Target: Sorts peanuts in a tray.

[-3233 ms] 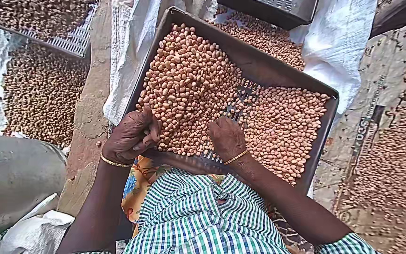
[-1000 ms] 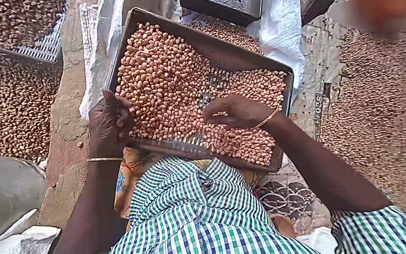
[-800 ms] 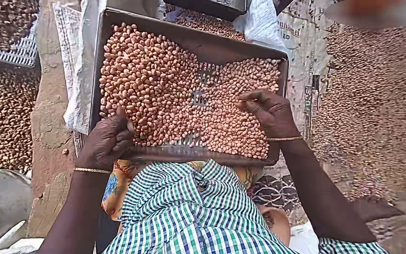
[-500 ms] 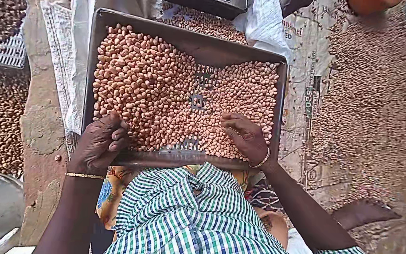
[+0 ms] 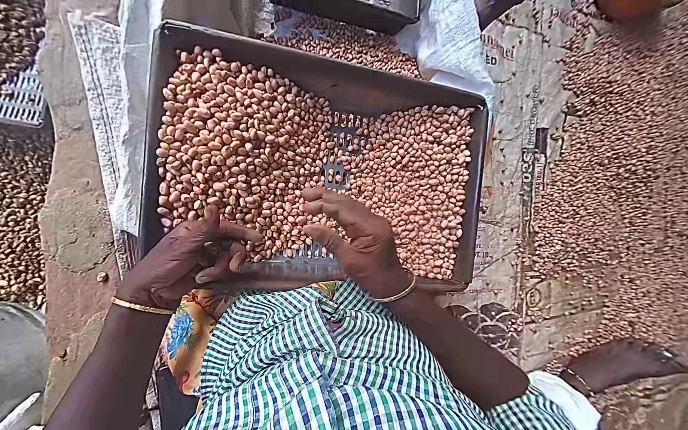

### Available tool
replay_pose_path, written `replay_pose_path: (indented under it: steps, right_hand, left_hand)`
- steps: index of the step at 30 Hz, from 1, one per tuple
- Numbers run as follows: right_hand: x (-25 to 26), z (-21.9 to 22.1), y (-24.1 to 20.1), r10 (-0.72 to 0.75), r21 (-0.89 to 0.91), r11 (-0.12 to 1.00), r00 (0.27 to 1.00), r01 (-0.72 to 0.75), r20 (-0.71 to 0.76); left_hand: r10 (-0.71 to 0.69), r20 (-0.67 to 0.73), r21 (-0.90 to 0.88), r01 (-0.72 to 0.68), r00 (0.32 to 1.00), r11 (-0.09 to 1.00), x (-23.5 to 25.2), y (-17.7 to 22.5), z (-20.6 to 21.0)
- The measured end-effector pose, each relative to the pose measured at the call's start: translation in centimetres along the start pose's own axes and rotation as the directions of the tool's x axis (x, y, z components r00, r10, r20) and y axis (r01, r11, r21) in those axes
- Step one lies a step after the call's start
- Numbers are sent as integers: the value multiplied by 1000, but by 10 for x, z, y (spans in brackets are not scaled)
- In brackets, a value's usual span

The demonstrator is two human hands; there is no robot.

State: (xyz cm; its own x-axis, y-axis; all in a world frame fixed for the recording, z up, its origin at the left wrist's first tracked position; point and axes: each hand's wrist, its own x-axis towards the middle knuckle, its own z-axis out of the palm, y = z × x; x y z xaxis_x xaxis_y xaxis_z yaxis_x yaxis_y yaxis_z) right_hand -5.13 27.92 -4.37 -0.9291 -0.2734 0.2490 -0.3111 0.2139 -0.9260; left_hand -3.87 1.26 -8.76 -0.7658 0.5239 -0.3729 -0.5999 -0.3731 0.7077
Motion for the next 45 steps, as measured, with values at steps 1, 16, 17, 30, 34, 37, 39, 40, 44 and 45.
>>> replay_pose_path:
  steps: [1,16,17,30,34,37,39,40,44,45]
  right_hand:
    - [3,12,-3,-30,-34,999,995,34,96]
    - [-70,-120,48,178,-700,709,982,-85,61]
    - [-70,-117,55,153,-717,696,984,-45,86]
    - [-8,-5,-2,67,-8,998,992,-67,103]
    - [-27,-70,13,639,27,706,654,-707,405]
    - [-29,-72,30,747,88,512,494,-854,445]
    - [-14,-70,44,742,196,558,590,-807,317]
    - [-1,-72,53,722,261,612,662,-747,201]
    - [57,-97,87,475,273,875,822,-401,-315]
    - [61,-99,90,361,206,928,880,-309,-308]
  left_hand:
    - [-43,23,60,42,999,997,2,0,2]
    - [158,-110,-25,-162,981,986,-1,0,-6]
    - [163,-118,-31,-167,980,985,-2,-1,-6]
    - [-50,-22,150,53,999,987,3,5,1]
    - [67,-34,-3,-67,997,998,2,2,-1]
    - [147,-28,-63,-148,989,987,4,0,-3]
    - [162,-92,-128,-173,983,977,3,0,-4]
    - [168,-143,-186,-194,975,963,2,0,-3]
    - [273,-298,-342,-369,915,864,-3,0,1]
    - [313,-301,-365,-412,901,835,-2,-2,-1]
